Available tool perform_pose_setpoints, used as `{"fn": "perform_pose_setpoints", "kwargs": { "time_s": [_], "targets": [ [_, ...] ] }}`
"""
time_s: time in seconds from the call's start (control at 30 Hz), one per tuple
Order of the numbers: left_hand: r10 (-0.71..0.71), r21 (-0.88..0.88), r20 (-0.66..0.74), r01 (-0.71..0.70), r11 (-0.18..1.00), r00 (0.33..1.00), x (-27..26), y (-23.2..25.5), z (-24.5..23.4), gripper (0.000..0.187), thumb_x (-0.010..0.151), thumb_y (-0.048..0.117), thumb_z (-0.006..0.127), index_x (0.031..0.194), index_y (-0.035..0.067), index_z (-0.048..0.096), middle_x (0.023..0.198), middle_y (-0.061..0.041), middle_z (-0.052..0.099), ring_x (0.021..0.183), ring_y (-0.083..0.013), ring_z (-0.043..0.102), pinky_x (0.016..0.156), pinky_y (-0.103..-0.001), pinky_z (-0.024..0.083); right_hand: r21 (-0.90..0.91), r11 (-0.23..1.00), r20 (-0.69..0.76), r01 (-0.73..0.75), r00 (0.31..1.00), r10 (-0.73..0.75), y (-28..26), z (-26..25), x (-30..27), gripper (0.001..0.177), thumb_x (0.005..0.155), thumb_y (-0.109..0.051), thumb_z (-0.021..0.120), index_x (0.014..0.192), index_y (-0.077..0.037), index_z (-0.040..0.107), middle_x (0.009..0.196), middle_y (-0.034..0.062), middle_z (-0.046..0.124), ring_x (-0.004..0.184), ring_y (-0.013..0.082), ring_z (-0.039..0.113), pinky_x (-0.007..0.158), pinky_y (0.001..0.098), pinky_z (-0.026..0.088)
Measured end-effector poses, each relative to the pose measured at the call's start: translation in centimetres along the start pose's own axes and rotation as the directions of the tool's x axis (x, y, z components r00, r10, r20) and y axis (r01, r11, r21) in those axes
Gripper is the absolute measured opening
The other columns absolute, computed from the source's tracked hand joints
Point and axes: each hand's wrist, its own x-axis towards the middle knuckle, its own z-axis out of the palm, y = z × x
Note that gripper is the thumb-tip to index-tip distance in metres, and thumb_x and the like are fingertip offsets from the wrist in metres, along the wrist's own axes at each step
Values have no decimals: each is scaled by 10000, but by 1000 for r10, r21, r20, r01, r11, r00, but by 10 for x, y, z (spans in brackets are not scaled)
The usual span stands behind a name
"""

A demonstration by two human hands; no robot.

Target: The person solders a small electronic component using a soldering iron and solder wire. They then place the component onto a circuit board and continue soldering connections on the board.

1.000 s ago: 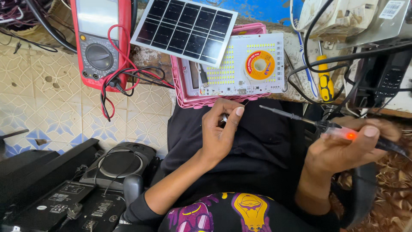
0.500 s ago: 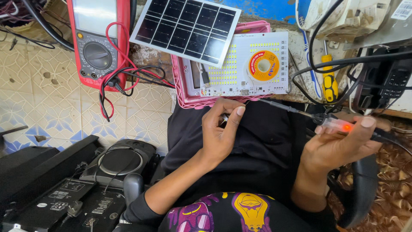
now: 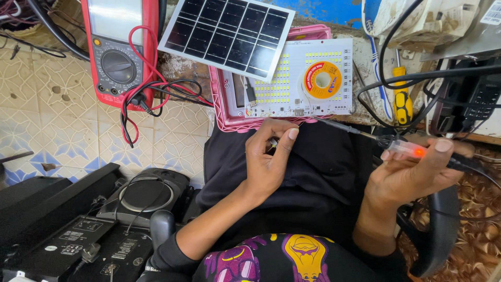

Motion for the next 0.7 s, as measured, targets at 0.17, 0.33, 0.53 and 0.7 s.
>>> {"fn": "perform_pose_setpoints", "kwargs": {
  "time_s": [0.17, 0.33, 0.53, 0.7],
  "targets": [
    [-3, -20, 6, 3, 1000, 1000, -1, 0, 0, 142, 1028, 217, 613, 1002, 94, 680, 915, 11, 669, 782, -83, 575, 704, -238, 451, 15, 998, 59, 66, 996, -67, 1, 0, 1, 404, 984, -401, 693, 1015, -78, 452, 792, 102, 455, 516, 219, 491, 409, 330, 428],
    [0, -22, 7, 0, 1000, 1000, 0, -1, 0, 147, 1029, 225, 615, 998, 96, 677, 908, 20, 664, 783, -76, 572, 702, -235, 453, 41, 997, 55, 59, 997, -61, 6, -2, 5, 405, 972, -403, 694, 993, -69, 465, 733, 109, 441, 462, 230, 474, 381, 335, 405],
    [5, -13, 2, -5, 1000, 1000, 1, -3, 1, 144, 1025, 224, 621, 1001, 97, 684, 920, 9, 677, 791, -84, 585, 706, -240, 459, 41, 999, 18, 35, 999, -35, 4, 0, 4, 375, 978, -373, 682, 995, -73, 457, 788, 113, 487, 475, 215, 482, 371, 324, 400],
    [-2, -14, 6, 2, 1000, 1000, 1, -2, 1, 143, 1028, 228, 616, 993, 103, 677, 903, 25, 660, 775, -71, 562, 672, -234, 427, 55, 998, 1, 9, 1000, -9, 1, 2, 2, 376, 967, -373, 693, 984, -77, 463, 772, 104, 487, 482, 218, 498, 363, 322, 401]
  ]
}}
